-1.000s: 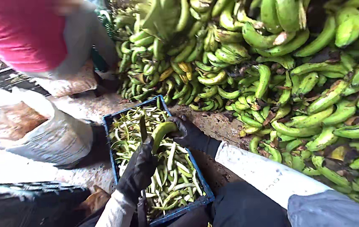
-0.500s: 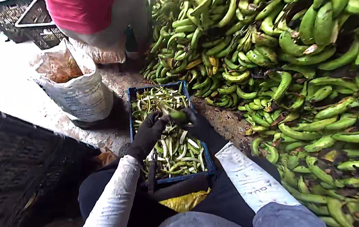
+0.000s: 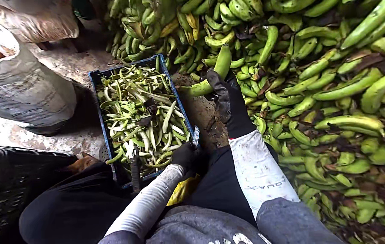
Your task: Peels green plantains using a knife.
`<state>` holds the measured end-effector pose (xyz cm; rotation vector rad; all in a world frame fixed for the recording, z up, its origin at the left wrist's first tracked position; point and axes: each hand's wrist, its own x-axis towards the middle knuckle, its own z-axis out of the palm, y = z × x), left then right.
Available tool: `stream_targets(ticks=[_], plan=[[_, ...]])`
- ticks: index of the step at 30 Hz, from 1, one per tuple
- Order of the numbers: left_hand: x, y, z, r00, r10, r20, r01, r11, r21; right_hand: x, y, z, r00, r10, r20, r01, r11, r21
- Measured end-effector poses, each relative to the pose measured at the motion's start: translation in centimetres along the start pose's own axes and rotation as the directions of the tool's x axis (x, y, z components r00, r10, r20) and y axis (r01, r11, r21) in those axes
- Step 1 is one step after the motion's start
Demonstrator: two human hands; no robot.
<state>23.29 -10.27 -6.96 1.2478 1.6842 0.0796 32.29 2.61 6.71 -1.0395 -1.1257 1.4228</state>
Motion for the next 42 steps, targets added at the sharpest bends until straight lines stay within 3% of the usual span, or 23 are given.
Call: stream_targets(ticks=[4, 8, 12, 15, 18, 21, 23, 26, 28, 30, 33, 38, 42], plan=[[1.2, 1.1, 1.0, 0.997, -0.059, 0.043, 0.051, 0.985, 0.163, 0.0, -0.5, -0.8, 0.999, 0.04, 0.006, -0.04, 0.999, 0.027], [1.9, -0.1, 0.7, 0.997, -0.052, 0.052, 0.043, 0.987, 0.157, 0.0, -1.3, -0.7, 0.997, 0.073, 0.032, -0.074, 0.997, 0.032], [-1.2, -3.0, -4.3, 0.985, -0.072, -0.159, 0.072, 0.997, -0.006, 0.4, -1.6, -1.3, 0.998, 0.035, 0.057, -0.038, 0.998, 0.044], [-5.5, -8.1, -8.4, 0.882, -0.301, -0.362, 0.324, 0.946, 0.003, 0.8, -1.4, -1.3, 0.998, 0.02, 0.059, -0.028, 0.99, 0.135], [-8.0, -11.9, -8.7, 0.769, -0.536, -0.348, 0.595, 0.799, 0.086, 0.7, -1.9, -0.3, 0.999, 0.012, 0.049, -0.022, 0.977, 0.212], [-7.3, -13.5, -6.6, 0.749, -0.622, -0.229, 0.647, 0.76, 0.053, 0.6, -2.0, 1.1, 0.999, -0.027, 0.045, 0.016, 0.97, 0.244], [-6.9, -14.1, -5.9, 0.752, -0.62, -0.224, 0.636, 0.772, 0.0, 0.7, -1.9, 2.0, 0.997, -0.052, 0.057, 0.035, 0.962, 0.272], [-7.7, -14.3, -6.4, 0.769, -0.574, -0.279, 0.512, 0.816, -0.267, 0.7, -1.3, 2.3, 0.994, -0.032, 0.107, 0.002, 0.962, 0.272], [-8.8, -13.3, -7.3, 0.775, -0.503, -0.382, 0.279, 0.815, -0.508, 0.5, -1.0, 2.4, 0.99, -0.018, 0.141, -0.018, 0.968, 0.25], [-9.9, -11.1, -8.6, 0.797, -0.364, -0.482, -0.044, 0.761, -0.647, 0.1, -1.0, 2.5, 0.989, -0.016, 0.15, -0.012, 0.983, 0.184], [-10.4, -8.1, -9.6, 0.786, -0.126, -0.605, -0.388, 0.661, -0.642, -0.8, -1.0, 3.1, 0.987, -0.012, 0.159, 0.0, 0.997, 0.075], [-11.9, -4.8, -9.6, 0.803, 0.106, -0.586, -0.515, 0.617, -0.595, -2.6, 1.2, 3.3, 0.976, -0.024, 0.217, 0.064, 0.982, -0.176], [-11.6, -3.0, -9.7, 0.832, 0.167, -0.529, -0.536, 0.488, -0.689, -3.4, 1.9, 4.1, 0.973, -0.058, 0.226, 0.102, 0.977, -0.189]])
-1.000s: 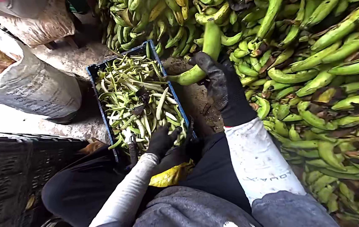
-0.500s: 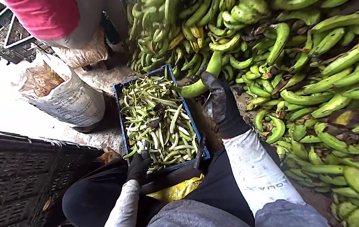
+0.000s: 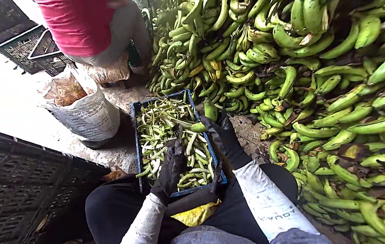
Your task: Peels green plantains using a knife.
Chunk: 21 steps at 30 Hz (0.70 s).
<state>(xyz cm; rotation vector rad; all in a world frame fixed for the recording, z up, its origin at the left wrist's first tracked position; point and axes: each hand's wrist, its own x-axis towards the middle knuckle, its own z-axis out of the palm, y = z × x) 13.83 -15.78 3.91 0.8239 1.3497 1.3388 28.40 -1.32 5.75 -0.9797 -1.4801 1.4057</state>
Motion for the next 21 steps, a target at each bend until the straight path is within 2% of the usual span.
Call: stream_targets(ticks=[4, 6, 8, 11, 15, 17, 19, 21], plan=[[0.6, -0.6, 0.5, 0.994, -0.073, 0.084, 0.079, 0.994, -0.074, -0.3, 0.2, 0.8, 1.0, -0.02, 0.007, 0.02, 0.998, 0.062], [0.6, -1.7, 0.3, 0.996, -0.004, 0.088, 0.009, 0.999, -0.046, -0.3, 0.1, 1.0, 0.999, -0.041, 0.016, 0.04, 0.997, 0.062], [0.5, -2.1, 0.2, 0.996, 0.068, 0.052, -0.068, 0.998, 0.004, -0.3, 0.0, 1.1, 0.998, -0.049, 0.024, 0.048, 0.997, 0.056], [0.0, -0.3, 0.7, 0.996, 0.01, -0.091, -0.013, 0.999, -0.039, -0.1, 0.4, 1.1, 1.0, -0.017, -0.013, 0.018, 0.998, 0.062], [0.0, 0.5, 1.5, 0.985, -0.015, -0.174, -0.012, 0.988, -0.153, -0.1, 0.3, 1.3, 1.0, -0.02, -0.006, 0.02, 0.997, 0.074], [0.2, -0.4, 1.6, 0.983, -0.008, -0.185, -0.011, 0.995, -0.103, -0.2, 0.3, 1.4, 0.998, -0.058, 0.022, 0.057, 0.997, 0.045], [0.5, -1.7, 1.3, 0.987, 0.038, -0.156, -0.033, 0.999, 0.033, -0.4, 0.2, 1.6, 0.996, -0.072, 0.052, 0.069, 0.997, 0.044], [0.7, -2.1, 1.0, 0.987, 0.129, -0.093, -0.123, 0.99, 0.066, -0.6, 0.2, 1.7, 0.996, -0.062, 0.064, 0.059, 0.998, 0.037]])
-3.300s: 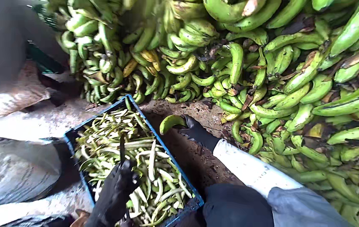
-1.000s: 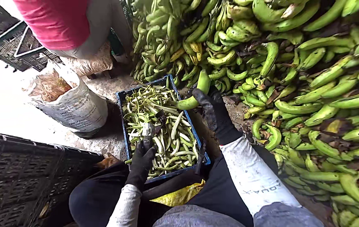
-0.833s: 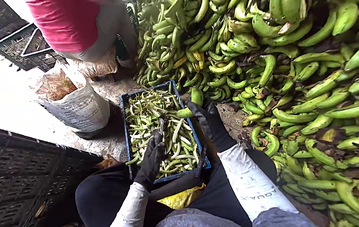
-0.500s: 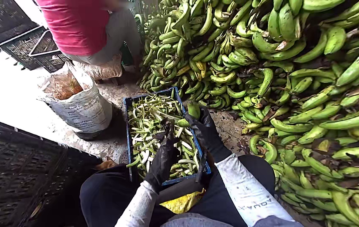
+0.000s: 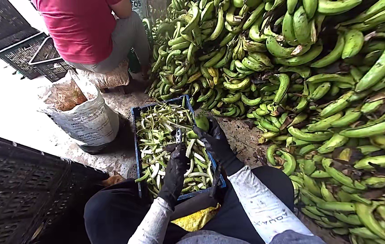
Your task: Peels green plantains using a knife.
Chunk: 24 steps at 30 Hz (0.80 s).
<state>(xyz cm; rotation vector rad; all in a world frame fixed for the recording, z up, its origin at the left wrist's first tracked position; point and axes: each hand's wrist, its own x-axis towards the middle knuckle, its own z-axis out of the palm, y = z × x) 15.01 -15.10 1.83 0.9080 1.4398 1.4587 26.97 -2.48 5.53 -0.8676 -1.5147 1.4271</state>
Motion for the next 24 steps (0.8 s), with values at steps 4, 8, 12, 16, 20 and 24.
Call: stream_targets(ticks=[4, 8, 12, 16, 20, 24], plan=[[0.5, 3.6, 1.0, 0.97, 0.243, 0.015, -0.231, 0.938, -0.26, 0.1, 0.4, -0.2, 1.0, 0.001, 0.018, -0.001, 1.0, 0.03], [0.0, 3.3, 1.0, 1.0, 0.008, 0.017, -0.008, 1.0, -0.007, 0.3, 0.1, -0.2, 0.997, -0.075, 0.029, 0.072, 0.995, 0.076], [-0.6, -0.4, -0.8, 0.937, -0.334, 0.106, 0.307, 0.928, 0.212, 1.9, -1.0, -0.7, 0.997, -0.051, 0.061, 0.029, 0.946, 0.323], [0.3, 2.8, -2.0, 0.977, -0.129, 0.168, 0.089, 0.969, 0.23, 2.7, -0.4, -1.5, 0.997, 0.069, 0.04, -0.08, 0.879, 0.469], [1.4, 7.5, -3.2, 0.945, 0.001, 0.328, -0.134, 0.914, 0.383, 2.9, -0.1, -1.4, 0.997, 0.076, 0.01, -0.075, 0.943, 0.324], [2.2, 7.6, -3.8, 0.933, -0.007, 0.361, -0.213, 0.797, 0.566, 2.6, 0.6, -0.9, 1.0, 0.018, -0.009, -0.017, 0.991, 0.136]])
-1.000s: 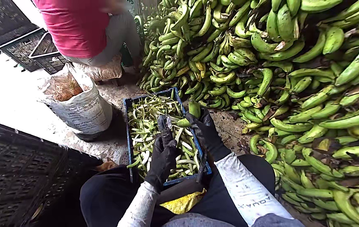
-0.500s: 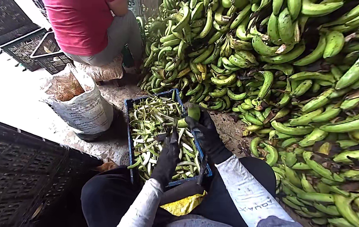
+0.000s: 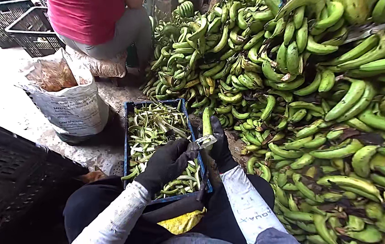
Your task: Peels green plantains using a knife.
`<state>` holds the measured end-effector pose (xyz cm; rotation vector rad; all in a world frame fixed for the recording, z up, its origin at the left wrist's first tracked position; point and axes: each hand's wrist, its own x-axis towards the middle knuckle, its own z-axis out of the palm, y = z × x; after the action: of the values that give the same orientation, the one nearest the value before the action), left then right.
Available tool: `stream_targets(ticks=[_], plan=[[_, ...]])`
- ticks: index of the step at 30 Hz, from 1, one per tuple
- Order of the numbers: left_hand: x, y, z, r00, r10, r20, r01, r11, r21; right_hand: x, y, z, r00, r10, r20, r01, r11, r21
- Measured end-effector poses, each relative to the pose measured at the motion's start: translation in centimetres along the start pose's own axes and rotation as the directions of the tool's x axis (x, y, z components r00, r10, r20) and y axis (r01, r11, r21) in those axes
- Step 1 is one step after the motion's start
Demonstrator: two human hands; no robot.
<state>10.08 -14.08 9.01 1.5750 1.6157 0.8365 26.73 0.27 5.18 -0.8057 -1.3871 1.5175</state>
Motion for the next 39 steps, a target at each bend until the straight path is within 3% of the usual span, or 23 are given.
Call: stream_targets(ticks=[2, 5, 8, 10, 11, 14, 17, 19, 22, 24, 26, 28, 29, 30, 32, 34, 36, 39], plan=[[0.3, -0.8, -0.1, 1.0, -0.004, 0.005, 0.004, 0.999, 0.032, -0.3, 0.6, 0.6, 1.0, -0.002, 0.006, 0.002, 1.0, -0.002], [1.2, -2.5, 0.0, 0.999, 0.024, -0.047, -0.019, 0.994, 0.111, -1.1, 1.9, 2.1, 0.992, 0.104, 0.075, -0.121, 0.954, 0.275], [2.1, -3.7, -0.8, 0.97, 0.083, -0.227, -0.004, 0.946, 0.326, -2.7, 2.8, 3.7, 0.927, 0.273, 0.258, -0.372, 0.76, 0.533], [2.8, -4.6, -2.0, 0.934, 0.029, -0.357, 0.112, 0.923, 0.368, -4.4, 2.1, 4.8, 0.843, 0.436, 0.314, -0.536, 0.635, 0.557], [3.2, -5.0, -3.0, 0.907, -0.016, -0.421, 0.166, 0.932, 0.323, -5.1, 1.7, 5.1, 0.826, 0.465, 0.318, -0.562, 0.644, 0.519], [3.0, -5.2, -5.1, 0.854, -0.048, -0.519, 0.131, 0.983, 0.125, -4.8, 2.3, 4.4, 0.907, 0.336, 0.252, -0.415, 0.81, 0.415], [1.3, -3.3, -3.4, 0.922, 0.065, -0.382, -0.061, 0.998, 0.021, -2.1, 1.9, 3.1, 0.99, 0.133, 0.038, -0.138, 0.946, 0.293], [0.5, -2.9, -1.2, 0.965, 0.1, -0.241, -0.124, 0.988, -0.087, -0.5, 1.0, 2.5, 0.995, -0.041, -0.089, 0.049, 0.995, 0.09], [-0.3, -3.0, 1.0, 0.97, 0.143, -0.199, -0.16, 0.985, -0.071, 0.2, -0.4, 2.7, 0.972, -0.168, -0.164, 0.144, 0.979, -0.147], [0.2, -3.5, 0.3, 0.963, 0.13, -0.237, -0.127, 0.991, 0.029, -0.2, -0.1, 2.9, 0.996, -0.093, -0.003, 0.092, 0.995, -0.035], [1.3, -4.4, -1.1, 0.934, 0.112, -0.34, -0.054, 0.983, 0.176, -0.8, 1.2, 3.1, 0.958, 0.114, 0.262, -0.186, 0.944, 0.271], [2.0, -5.1, -2.9, 0.903, 0.03, -0.429, 0.061, 0.979, 0.197, -2.0, 1.6, 3.8, 0.856, 0.241, 0.458, -0.398, 0.871, 0.287], [2.2, -5.4, -3.5, 0.884, -0.026, -0.466, 0.105, 0.984, 0.145, -2.4, 1.4, 4.1, 0.834, 0.264, 0.485, -0.417, 0.877, 0.24], [2.2, -5.5, -3.9, 0.871, -0.057, -0.489, 0.117, 0.989, 0.092, -2.6, 1.1, 4.3, 0.849, 0.267, 0.457, -0.389, 0.9, 0.195], [1.6, -5.1, -3.6, 0.878, -0.044, -0.476, 0.059, 0.998, 0.017, -2.2, 0.9, 4.3, 0.944, 0.201, 0.263, -0.234, 0.967, 0.101], [0.9, -4.1, -2.1, 0.904, 0.003, -0.428, -0.025, 0.999, -0.044, -1.0, 0.9, 4.0, 0.998, 0.043, 0.044, -0.043, 0.999, -0.008], [0.4, -3.6, 0.2, 0.92, 0.048, -0.389, -0.093, 0.991, -0.098, -0.1, 0.0, 4.4, 0.976, -0.146, -0.161, 0.126, 0.983, -0.13], [-0.3, -3.0, 2.8, 0.889, 0.127, -0.44, -0.165, 0.985, -0.048, 0.7, -1.1, 5.6, 0.87, -0.259, -0.42, 0.194, 0.962, -0.191]])
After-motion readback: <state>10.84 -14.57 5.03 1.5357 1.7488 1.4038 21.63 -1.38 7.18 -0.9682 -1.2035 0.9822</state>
